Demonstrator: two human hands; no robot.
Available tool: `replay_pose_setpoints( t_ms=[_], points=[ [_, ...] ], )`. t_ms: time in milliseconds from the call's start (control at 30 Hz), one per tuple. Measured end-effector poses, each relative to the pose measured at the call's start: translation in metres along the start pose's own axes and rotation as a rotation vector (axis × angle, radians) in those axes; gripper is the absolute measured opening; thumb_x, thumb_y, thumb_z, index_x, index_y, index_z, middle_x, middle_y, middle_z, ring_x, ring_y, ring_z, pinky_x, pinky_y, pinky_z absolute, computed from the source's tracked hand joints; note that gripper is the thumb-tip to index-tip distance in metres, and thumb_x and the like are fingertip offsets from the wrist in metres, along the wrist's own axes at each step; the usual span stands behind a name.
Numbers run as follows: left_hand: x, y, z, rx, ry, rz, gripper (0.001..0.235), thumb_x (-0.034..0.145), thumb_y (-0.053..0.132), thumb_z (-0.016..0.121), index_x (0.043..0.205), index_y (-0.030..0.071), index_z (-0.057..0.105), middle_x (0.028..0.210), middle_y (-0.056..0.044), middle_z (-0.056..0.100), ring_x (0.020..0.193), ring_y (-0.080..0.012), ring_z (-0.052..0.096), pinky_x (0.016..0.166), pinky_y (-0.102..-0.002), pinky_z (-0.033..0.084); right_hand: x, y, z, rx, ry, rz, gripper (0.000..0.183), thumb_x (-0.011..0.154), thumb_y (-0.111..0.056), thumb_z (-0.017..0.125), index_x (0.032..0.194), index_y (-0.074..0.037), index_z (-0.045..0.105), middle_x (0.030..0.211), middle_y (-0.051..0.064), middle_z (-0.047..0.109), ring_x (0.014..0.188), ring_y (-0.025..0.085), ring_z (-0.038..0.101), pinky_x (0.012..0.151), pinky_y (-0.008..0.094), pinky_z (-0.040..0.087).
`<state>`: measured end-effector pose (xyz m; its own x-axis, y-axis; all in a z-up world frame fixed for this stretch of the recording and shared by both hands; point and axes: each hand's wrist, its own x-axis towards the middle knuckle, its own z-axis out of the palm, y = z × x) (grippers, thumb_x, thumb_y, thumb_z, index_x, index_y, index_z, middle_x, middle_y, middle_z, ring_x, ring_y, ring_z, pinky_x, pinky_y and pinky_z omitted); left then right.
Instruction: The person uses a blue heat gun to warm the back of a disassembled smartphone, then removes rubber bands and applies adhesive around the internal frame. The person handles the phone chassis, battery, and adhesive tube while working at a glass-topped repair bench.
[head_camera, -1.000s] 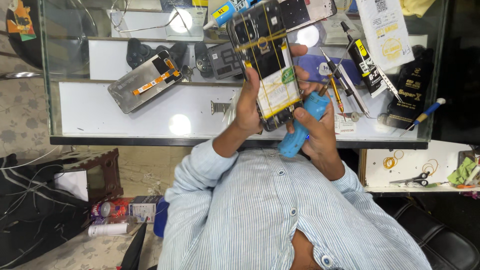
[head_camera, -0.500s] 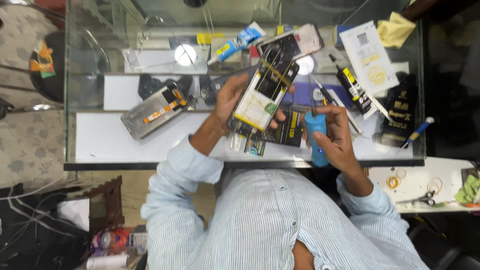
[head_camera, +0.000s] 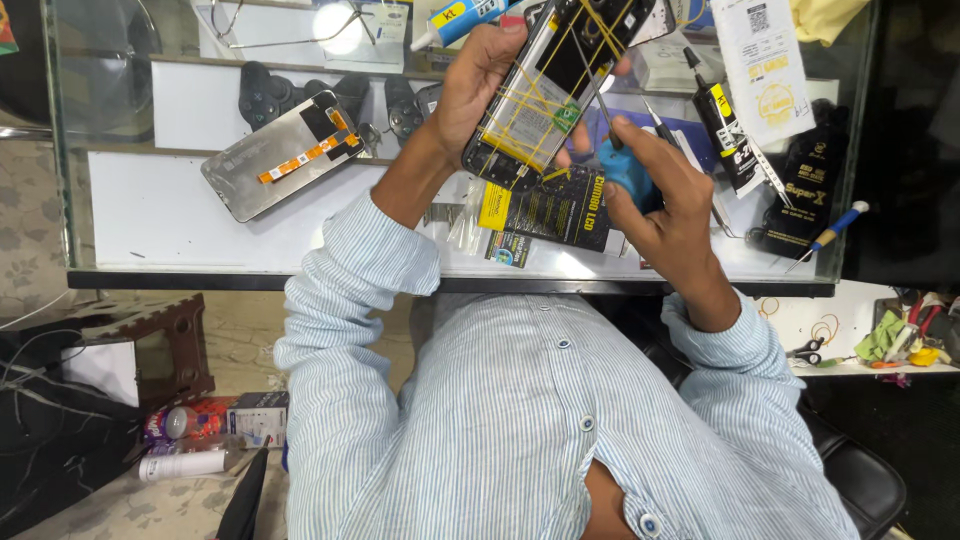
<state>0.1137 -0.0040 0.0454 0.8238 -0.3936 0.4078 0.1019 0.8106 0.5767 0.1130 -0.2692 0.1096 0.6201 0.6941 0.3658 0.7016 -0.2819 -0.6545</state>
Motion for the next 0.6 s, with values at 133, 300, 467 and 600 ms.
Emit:
replay_pose_setpoints(
  t_ms=[133,300,467,600],
  points=[
    [-0.002,-0.015,-0.013,0.022,0.081,0.068,0.063,0.114,0.043,0.026,0.155,-0.001,0.046,0.141,-0.027,0.06,0.101,-0.0325,0.074,0.083,-0.042,0.065,0.002,-0.004,0.01,0.025,-0.059,0.051,0.054,0.095,-0.003,0.072,0.147,-0.002,0.057,0.126,0.021,0.07,0.109,0.028,0.073,0.093,0.034,0.056],
    [-0.008,-0.038,-0.02,0.068,0.218,0.213,0.061,0.115,0.046,0.028,0.139,-0.001,0.057,0.128,-0.021,0.066,0.096,-0.0248,0.073,0.08,-0.037,0.064,-0.007,-0.011,0.02,0.102,-0.121,0.075,0.054,0.096,-0.002,0.069,0.148,-0.001,0.055,0.129,0.021,0.07,0.113,0.027,0.072,0.097,0.035,0.055],
    [-0.008,-0.052,-0.018,-0.076,0.292,0.308,0.053,0.114,0.046,0.028,0.123,0.004,0.06,0.108,-0.018,0.066,0.087,-0.0202,0.065,0.078,-0.03,0.056,-0.02,-0.017,0.033,0.201,-0.165,0.122,0.056,0.094,-0.001,0.068,0.148,0.0,0.053,0.132,0.023,0.068,0.119,0.03,0.07,0.102,0.035,0.054],
    [-0.009,-0.052,-0.018,0.056,0.306,0.37,0.051,0.115,0.045,0.03,0.119,0.004,0.06,0.107,-0.014,0.063,0.085,-0.0193,0.061,0.073,-0.028,0.052,-0.027,-0.018,0.037,0.254,-0.177,0.151,0.055,0.096,-0.001,0.067,0.149,0.001,0.052,0.131,0.022,0.068,0.12,0.031,0.071,0.103,0.035,0.054]
  ],
)
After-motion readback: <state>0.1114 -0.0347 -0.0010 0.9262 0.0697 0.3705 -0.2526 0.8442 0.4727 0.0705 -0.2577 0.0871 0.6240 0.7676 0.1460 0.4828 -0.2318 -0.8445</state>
